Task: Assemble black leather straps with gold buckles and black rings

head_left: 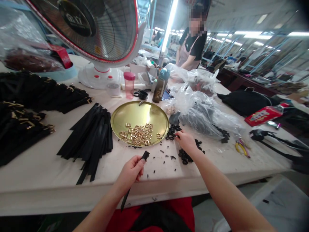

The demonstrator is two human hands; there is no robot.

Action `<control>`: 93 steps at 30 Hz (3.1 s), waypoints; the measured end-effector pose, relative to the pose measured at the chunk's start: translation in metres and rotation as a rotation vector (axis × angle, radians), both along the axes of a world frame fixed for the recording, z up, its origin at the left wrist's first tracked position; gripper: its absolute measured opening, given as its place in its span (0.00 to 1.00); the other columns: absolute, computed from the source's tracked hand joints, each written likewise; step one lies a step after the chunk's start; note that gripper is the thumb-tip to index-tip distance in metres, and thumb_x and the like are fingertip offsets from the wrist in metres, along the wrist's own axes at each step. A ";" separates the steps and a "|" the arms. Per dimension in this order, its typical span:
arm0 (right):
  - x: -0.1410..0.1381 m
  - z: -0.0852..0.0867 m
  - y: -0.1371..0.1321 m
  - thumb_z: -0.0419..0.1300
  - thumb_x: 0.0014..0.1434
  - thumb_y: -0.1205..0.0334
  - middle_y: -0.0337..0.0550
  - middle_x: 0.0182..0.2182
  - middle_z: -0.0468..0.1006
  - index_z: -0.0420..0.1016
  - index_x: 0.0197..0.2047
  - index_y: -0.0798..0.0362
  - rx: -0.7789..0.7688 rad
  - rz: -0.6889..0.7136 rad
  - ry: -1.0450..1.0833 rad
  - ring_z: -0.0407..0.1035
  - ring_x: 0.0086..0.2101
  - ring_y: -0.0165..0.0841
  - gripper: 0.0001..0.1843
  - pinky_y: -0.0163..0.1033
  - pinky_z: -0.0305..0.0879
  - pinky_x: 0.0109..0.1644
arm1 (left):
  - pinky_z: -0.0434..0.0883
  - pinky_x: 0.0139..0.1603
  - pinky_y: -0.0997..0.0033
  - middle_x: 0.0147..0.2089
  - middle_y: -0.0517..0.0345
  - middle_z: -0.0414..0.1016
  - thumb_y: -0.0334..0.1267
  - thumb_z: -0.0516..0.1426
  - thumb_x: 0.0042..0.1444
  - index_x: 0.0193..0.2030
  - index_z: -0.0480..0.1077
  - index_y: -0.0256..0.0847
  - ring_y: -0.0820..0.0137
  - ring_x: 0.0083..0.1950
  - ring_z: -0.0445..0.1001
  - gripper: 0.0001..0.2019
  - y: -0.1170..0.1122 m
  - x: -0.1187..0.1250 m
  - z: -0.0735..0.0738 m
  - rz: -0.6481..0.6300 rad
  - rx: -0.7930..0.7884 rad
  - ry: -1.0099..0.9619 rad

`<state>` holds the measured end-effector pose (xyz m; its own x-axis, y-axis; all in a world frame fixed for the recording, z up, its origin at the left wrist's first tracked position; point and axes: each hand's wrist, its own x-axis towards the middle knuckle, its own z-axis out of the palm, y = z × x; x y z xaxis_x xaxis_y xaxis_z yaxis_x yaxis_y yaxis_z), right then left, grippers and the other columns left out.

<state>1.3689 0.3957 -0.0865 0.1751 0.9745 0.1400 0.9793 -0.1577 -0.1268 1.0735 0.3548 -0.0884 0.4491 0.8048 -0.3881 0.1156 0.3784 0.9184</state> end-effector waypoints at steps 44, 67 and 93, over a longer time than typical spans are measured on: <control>-0.142 0.012 -0.135 0.56 0.54 0.56 0.44 0.41 0.75 0.73 0.40 0.49 0.349 -0.095 1.318 0.67 0.44 0.35 0.11 0.48 0.58 0.55 | 0.57 0.24 0.77 0.19 0.65 0.62 0.46 0.48 0.55 0.28 0.65 0.39 0.76 0.22 0.61 0.14 -0.061 0.038 0.020 -0.072 0.371 0.180; -0.128 0.006 -0.157 0.60 0.50 0.51 0.38 0.24 0.72 0.71 0.30 0.53 0.000 -0.147 1.821 0.65 0.28 0.30 0.13 0.39 0.62 0.38 | 0.63 0.29 0.76 0.31 0.61 0.68 0.33 0.45 0.55 0.52 0.52 0.38 0.77 0.25 0.63 0.17 -0.063 0.030 0.028 -0.252 0.289 0.018; -0.085 0.035 -0.216 0.67 0.38 0.50 0.33 0.20 0.65 0.64 0.27 0.56 0.028 -0.223 1.951 0.59 0.22 0.23 0.21 0.31 0.56 0.29 | 0.70 0.38 0.70 0.31 0.59 0.75 0.49 0.53 0.50 0.31 0.69 0.44 0.64 0.37 0.73 0.12 -0.087 0.081 0.048 -0.519 0.562 0.325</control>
<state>1.2843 0.1795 -0.0519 0.1827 0.9181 -0.3518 -0.5103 -0.2173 -0.8321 1.1543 0.2680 -0.0399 0.7513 0.6392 -0.1643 0.4413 -0.3014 0.8452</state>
